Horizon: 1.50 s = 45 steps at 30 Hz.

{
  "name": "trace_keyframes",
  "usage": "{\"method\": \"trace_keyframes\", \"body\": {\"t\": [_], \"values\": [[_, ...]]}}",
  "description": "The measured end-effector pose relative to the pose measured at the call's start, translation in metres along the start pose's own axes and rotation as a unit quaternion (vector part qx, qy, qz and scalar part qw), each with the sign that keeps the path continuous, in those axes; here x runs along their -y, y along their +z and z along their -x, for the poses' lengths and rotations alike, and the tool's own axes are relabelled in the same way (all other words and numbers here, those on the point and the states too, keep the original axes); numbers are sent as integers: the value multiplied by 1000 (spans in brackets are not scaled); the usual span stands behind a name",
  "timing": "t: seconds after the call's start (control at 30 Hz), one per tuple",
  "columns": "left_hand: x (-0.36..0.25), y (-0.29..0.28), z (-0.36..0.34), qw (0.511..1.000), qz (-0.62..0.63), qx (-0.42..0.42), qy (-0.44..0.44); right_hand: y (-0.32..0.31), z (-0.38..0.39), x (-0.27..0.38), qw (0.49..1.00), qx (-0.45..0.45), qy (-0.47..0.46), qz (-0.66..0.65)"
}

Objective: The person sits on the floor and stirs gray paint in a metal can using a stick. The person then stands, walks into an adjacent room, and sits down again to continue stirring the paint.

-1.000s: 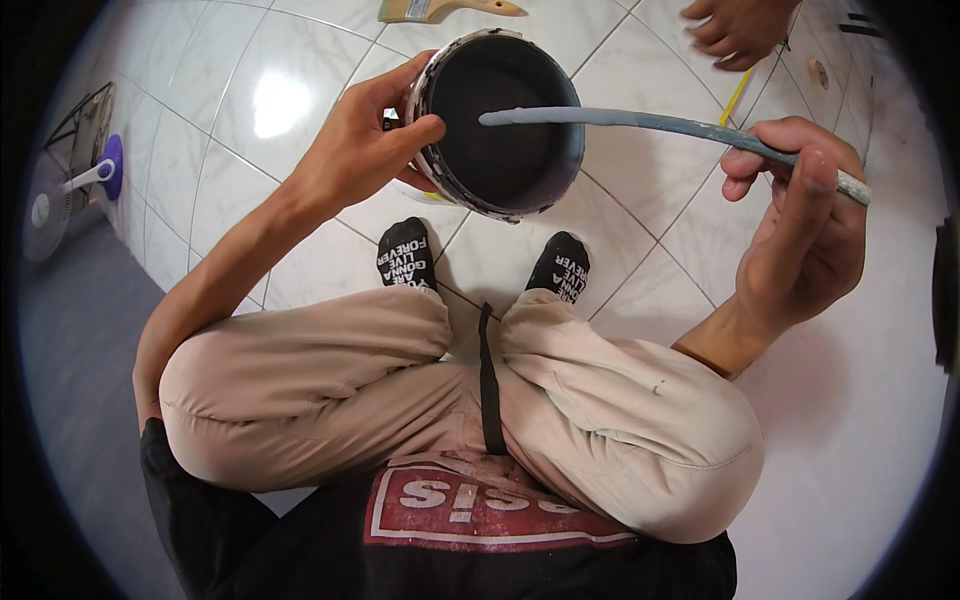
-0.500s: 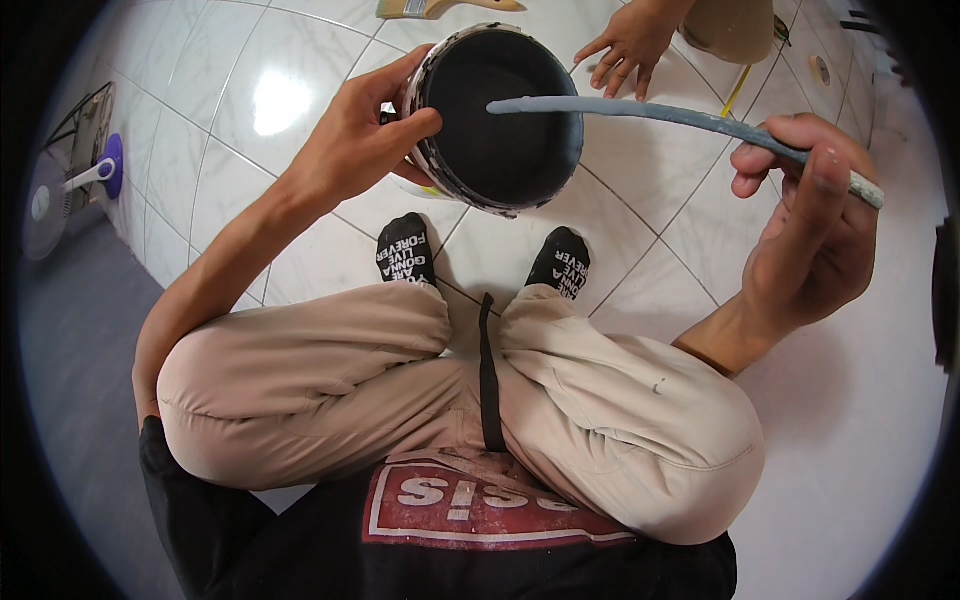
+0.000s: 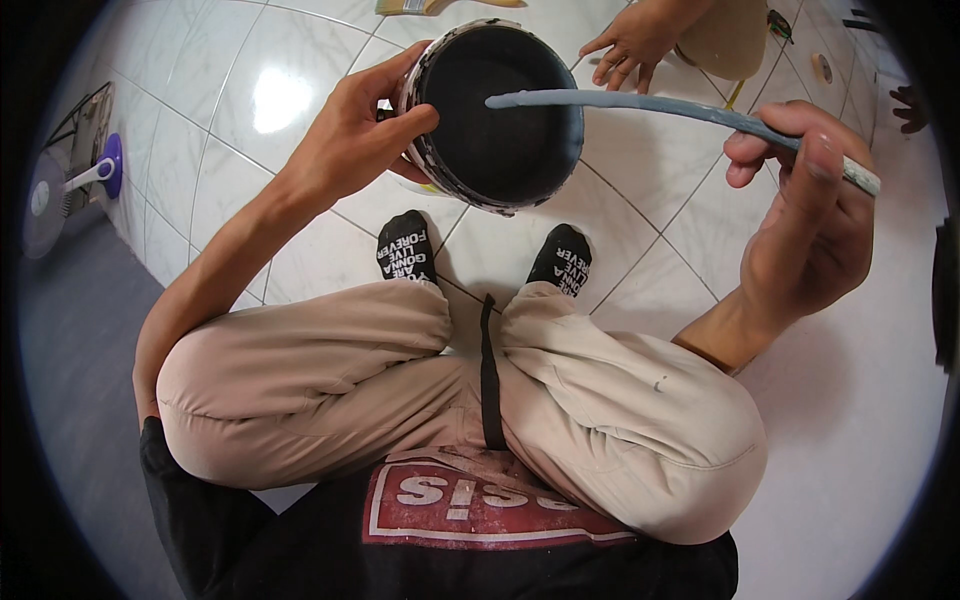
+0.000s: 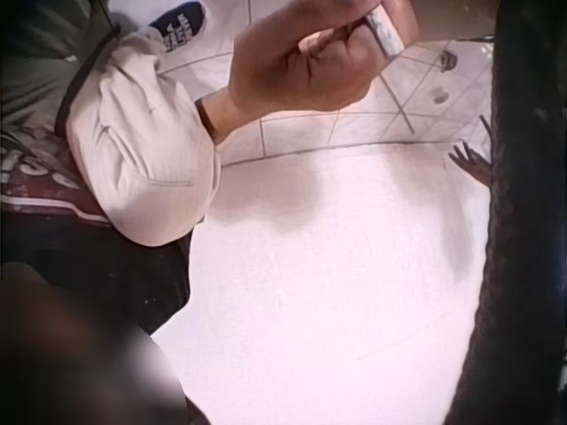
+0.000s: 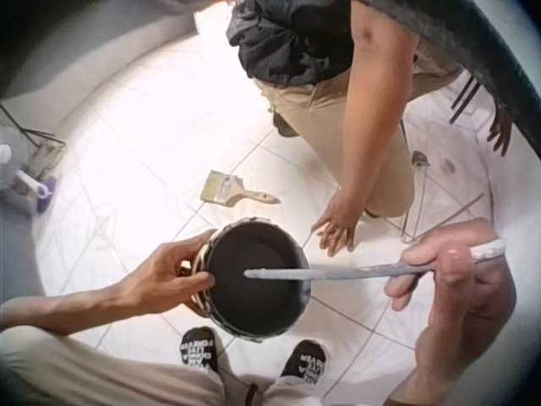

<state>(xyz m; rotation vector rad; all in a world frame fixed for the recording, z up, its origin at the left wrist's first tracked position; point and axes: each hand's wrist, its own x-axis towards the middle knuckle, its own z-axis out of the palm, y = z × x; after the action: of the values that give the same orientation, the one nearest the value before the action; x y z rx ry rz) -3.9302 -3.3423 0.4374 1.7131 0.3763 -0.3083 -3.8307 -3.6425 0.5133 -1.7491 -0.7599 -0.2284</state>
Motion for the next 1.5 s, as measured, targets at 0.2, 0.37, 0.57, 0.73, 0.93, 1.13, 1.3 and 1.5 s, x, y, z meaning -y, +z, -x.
{"method": "trace_keyframes", "body": {"t": [0.2,0.37,0.57,0.73,0.93,1.13,1.3,1.5], "values": [[-1,-1,-3,1000,5,12,-6,8,1,-2,999,-23,21,9],[0,-2,-3,1000,11,3,-8,14,3,-19,999,-10,48,-17],[2,-2,-10,1000,10,25,2,51,27,-100,988,128,54,66],[-2,0,-6,1000,12,14,-2,62,42,-95,968,196,152,19],[5,-1,-6,1000,15,9,10,64,43,-102,985,137,97,40],[0,-2,-5,1000,7,19,12,68,51,-108,981,116,151,-39],[1,-5,-3,1000,12,20,11,75,54,-106,976,126,171,-53],[3,-8,-3,1000,11,22,9,79,56,-103,974,187,123,21]]}}
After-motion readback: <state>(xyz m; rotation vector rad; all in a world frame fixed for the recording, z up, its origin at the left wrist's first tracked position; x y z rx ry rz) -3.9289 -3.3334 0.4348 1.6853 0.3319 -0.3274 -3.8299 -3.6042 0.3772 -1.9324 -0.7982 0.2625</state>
